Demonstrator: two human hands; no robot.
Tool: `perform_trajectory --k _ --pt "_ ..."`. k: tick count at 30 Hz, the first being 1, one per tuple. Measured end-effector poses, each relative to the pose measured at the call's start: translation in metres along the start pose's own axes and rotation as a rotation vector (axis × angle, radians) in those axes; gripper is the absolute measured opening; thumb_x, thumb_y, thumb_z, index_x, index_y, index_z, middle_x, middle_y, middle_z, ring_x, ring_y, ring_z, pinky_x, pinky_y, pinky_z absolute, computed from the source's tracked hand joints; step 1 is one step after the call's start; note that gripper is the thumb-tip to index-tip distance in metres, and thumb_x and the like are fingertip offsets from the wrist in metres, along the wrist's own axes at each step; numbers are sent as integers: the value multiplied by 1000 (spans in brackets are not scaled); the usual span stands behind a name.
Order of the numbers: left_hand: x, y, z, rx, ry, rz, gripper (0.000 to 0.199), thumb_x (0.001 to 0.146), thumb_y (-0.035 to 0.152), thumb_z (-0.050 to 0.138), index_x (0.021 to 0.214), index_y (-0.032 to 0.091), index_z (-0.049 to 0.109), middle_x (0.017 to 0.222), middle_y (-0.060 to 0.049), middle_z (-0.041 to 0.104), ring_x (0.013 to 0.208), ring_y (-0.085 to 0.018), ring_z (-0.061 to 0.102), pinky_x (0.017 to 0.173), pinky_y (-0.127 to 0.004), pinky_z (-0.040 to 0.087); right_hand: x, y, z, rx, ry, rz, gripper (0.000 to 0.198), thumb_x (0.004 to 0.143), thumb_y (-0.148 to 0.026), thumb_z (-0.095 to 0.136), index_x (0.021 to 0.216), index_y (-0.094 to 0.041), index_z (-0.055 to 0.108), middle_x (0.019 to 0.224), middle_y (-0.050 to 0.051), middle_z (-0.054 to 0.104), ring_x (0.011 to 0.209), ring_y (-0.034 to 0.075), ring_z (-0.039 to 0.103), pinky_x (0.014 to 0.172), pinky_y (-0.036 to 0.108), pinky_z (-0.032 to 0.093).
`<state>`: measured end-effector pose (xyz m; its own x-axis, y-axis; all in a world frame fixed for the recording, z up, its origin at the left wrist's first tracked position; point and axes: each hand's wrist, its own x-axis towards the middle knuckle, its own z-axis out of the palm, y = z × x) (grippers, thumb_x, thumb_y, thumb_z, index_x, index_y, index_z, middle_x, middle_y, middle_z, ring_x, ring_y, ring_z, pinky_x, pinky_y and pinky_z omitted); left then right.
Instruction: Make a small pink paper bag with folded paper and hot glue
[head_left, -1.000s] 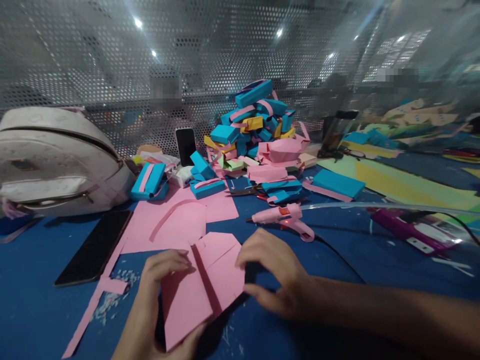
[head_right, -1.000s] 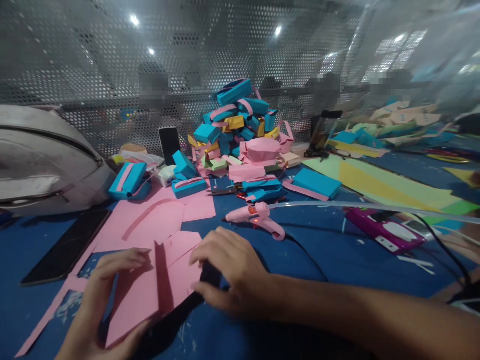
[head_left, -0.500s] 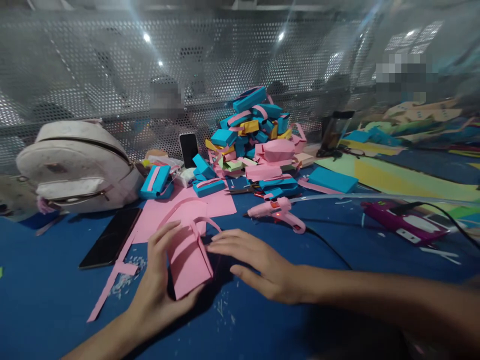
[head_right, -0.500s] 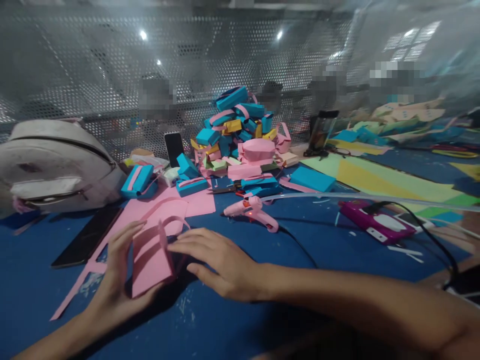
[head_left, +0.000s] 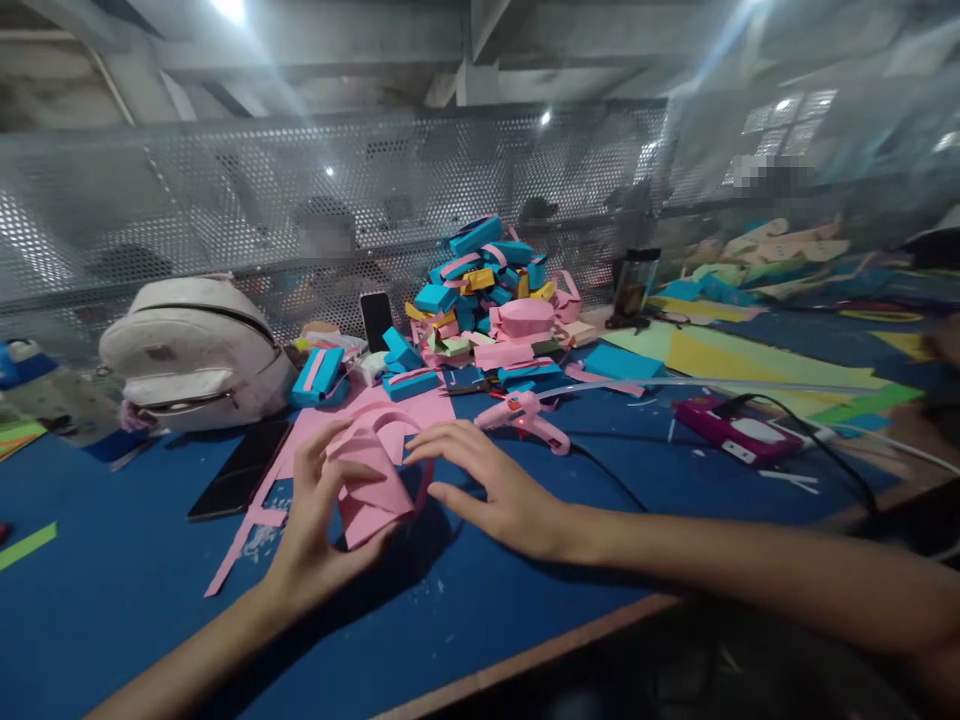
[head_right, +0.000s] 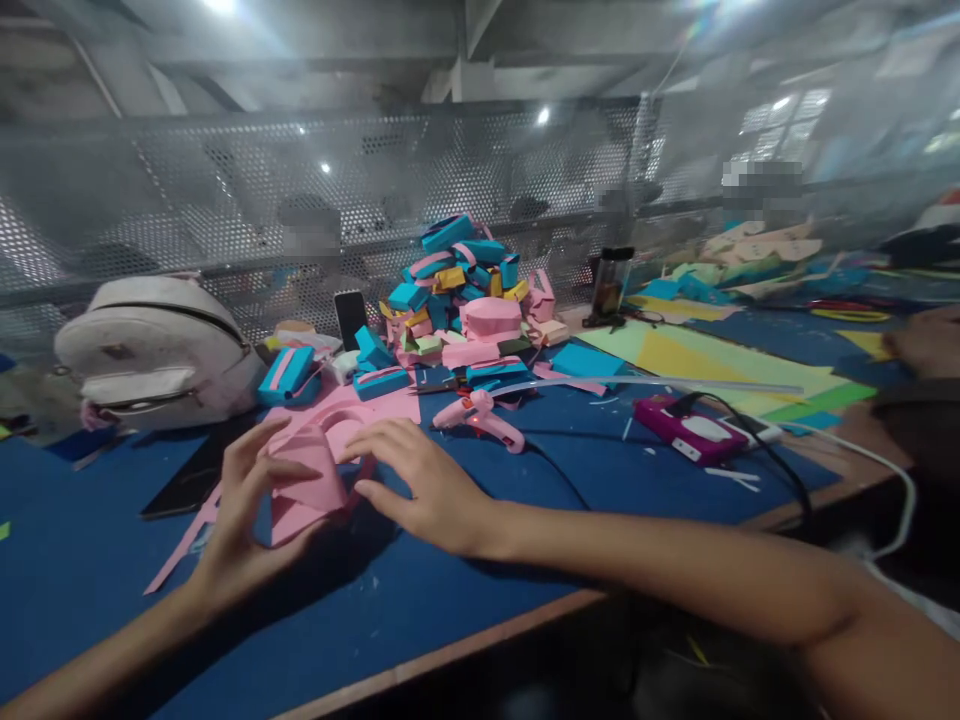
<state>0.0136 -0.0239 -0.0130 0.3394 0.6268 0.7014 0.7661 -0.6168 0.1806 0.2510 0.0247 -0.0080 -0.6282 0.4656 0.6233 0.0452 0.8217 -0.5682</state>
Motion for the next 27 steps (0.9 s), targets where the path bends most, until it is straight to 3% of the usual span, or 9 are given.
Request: perform_trajectory --k 3,5,7,10,14,17,19,22,27 --pt "-1 -2 -5 113 43 200 33 76 25 73 104 19 58 140 -16 34 133 -36 37 104 -54 41 -1 1 3 152 120 141 33 92 -25 59 124 -24 51 132 7 49 128 20 42 109 40 34" --pt "-2 -3 -7 165 92 367 35 73 23 75 103 19 58 134 -16 39 128 -35 42 106 -58 39 0 3 7 376 191 261 53 86 -29 67 132 -29 42 144 7 39 132 20 40 106 39 39" --pt "-1 -2 -6 178 140 480 35 71 23 77 100 19 57 128 -15 42 122 -34 47 107 -61 38 2 3 12 652 162 394 67 80 -36 73 135 -30 37 148 8 35 129 22 46 101 38 44" --pt "1 2 0 190 177 530 36 70 25 79 96 17 56 124 -16 44 118 -32 49 106 -63 38 5 1 21 913 -22 532 65 76 -42 76 131 -23 45 136 11 52 119 23 56 96 37 47" --pt "5 6 5 214 134 496 43 70 28 80 102 16 53 128 -19 40 125 -35 43 109 -64 33 9 4 34 861 -48 491 62 74 -38 76 126 -16 51 120 12 64 112 25 62 92 37 50" --pt "5 6 0 74 -17 345 62 77 53 70 123 17 47 137 -20 34 134 -37 33 111 -61 31 15 14 33 681 -26 418 54 76 -31 70 125 -15 55 118 11 66 107 25 64 89 38 52" --pt "6 5 -6 -80 -33 163 69 82 62 58 133 20 40 142 -19 31 138 -36 29 110 -58 33 18 20 27 593 -39 387 52 75 -27 70 124 -15 59 122 10 65 111 26 62 94 39 49" --pt "11 2 -11 -271 60 -124 57 86 47 60 135 28 38 143 -13 33 137 -32 33 108 -52 39 21 26 16 456 -63 369 55 73 -25 73 125 -17 61 130 10 61 121 28 55 102 41 43" --pt "17 -8 -4 -556 -136 -523 57 83 39 65 132 28 38 123 -8 56 107 -23 61 87 -37 54 25 34 8 315 -43 347 61 71 -23 75 129 -21 58 129 9 61 119 27 56 99 43 45"
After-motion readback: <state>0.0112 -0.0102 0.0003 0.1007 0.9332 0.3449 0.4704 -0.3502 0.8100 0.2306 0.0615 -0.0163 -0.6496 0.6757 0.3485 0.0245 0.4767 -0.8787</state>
